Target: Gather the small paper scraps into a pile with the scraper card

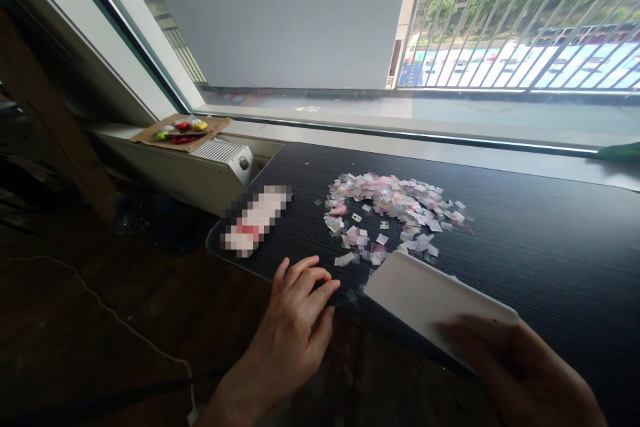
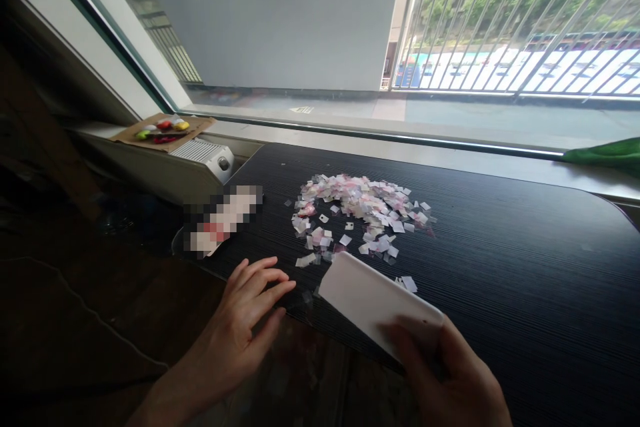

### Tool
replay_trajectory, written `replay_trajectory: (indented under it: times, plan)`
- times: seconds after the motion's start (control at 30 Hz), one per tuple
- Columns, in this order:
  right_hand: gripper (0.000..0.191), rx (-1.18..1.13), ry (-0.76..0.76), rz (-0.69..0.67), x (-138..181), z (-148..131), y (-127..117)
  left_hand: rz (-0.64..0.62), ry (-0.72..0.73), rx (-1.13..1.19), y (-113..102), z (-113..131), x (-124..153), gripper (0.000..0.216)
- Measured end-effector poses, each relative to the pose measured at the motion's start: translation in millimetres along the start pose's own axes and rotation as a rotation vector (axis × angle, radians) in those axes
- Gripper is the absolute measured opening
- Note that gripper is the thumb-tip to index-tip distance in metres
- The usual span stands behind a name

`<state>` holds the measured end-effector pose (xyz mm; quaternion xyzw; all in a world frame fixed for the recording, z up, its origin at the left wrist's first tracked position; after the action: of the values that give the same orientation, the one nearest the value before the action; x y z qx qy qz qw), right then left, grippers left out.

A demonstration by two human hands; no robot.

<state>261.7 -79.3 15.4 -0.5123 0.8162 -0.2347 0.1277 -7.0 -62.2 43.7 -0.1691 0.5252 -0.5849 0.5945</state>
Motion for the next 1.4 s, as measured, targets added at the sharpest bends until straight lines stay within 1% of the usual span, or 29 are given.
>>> replay_trajectory:
  times: [0.13, 0.23, 0.33, 0.43, 0.53, 0.7, 0.9, 1.1, 1.17, 1.27, 1.33, 1.4]
  plan:
    - [0.027, -0.063, -0.043, 0.062, 3.1, -11.5, 11.6, 0.009, 0.000, -0.004, 0.2, 0.1, -0.2, 0.037]
    - [0.020, -0.085, -0.071, 0.030, 7.3, -16.6, 13.7, 0.001, -0.006, -0.005, 0.4, -0.9, 0.5, 0.037]
    - [0.022, -0.032, -0.076, 0.002, 2.3, -10.2, 8.1, -0.003, -0.007, 0.000, 0.7, -1.3, 0.8, 0.036]
    - [0.029, 0.026, -0.075, 0.061, -6.3, -1.1, 3.9, 0.010, -0.002, 0.000, 0.7, -0.7, 0.5, 0.037]
    - [0.031, 0.034, -0.067, 0.113, -6.5, -0.9, 7.4, 0.021, -0.001, -0.002, 0.5, -0.5, 0.6, 0.037]
    - [0.028, -0.068, -0.004, 0.064, 4.0, -10.5, 14.8, 0.025, -0.005, -0.002, -0.2, -1.4, 1.9, 0.037]
    - [0.029, -0.055, 0.053, 0.112, 1.6, -10.3, 10.7, 0.020, -0.003, -0.002, 0.5, -1.2, 1.5, 0.037]
    - [0.024, -0.141, 0.080, -0.004, 12.6, -16.8, 16.5, 0.026, -0.003, -0.003, 0.9, -2.2, 2.0, 0.036]
    - [0.024, -0.145, 0.064, -0.019, 14.5, -19.0, 16.8, 0.028, -0.008, -0.006, 0.6, -3.2, 2.3, 0.036]
    - [0.025, -0.125, 0.025, 0.004, 10.1, -19.0, 17.6, 0.031, -0.018, -0.010, 0.5, -4.7, 2.6, 0.037]
    - [0.024, -0.115, -0.019, 0.021, 3.8, -16.5, 20.0, 0.034, -0.024, -0.009, 1.1, -5.6, 2.9, 0.037]
    - [0.023, -0.105, -0.079, -0.009, -2.0, -13.1, 24.6, 0.035, -0.028, -0.006, 2.0, -6.6, 3.5, 0.037]
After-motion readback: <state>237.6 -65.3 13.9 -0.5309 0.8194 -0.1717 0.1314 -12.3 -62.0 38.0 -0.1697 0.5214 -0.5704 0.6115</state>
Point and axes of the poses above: each hand's wrist, its own x-axis away from the middle knuckle, its own y-axis out of the palm, z = x × y, the point moved 3 cm from there along -x, towards the middle knuckle, and after that the axes turned 12 degrees about z, right-handed, at the moved point
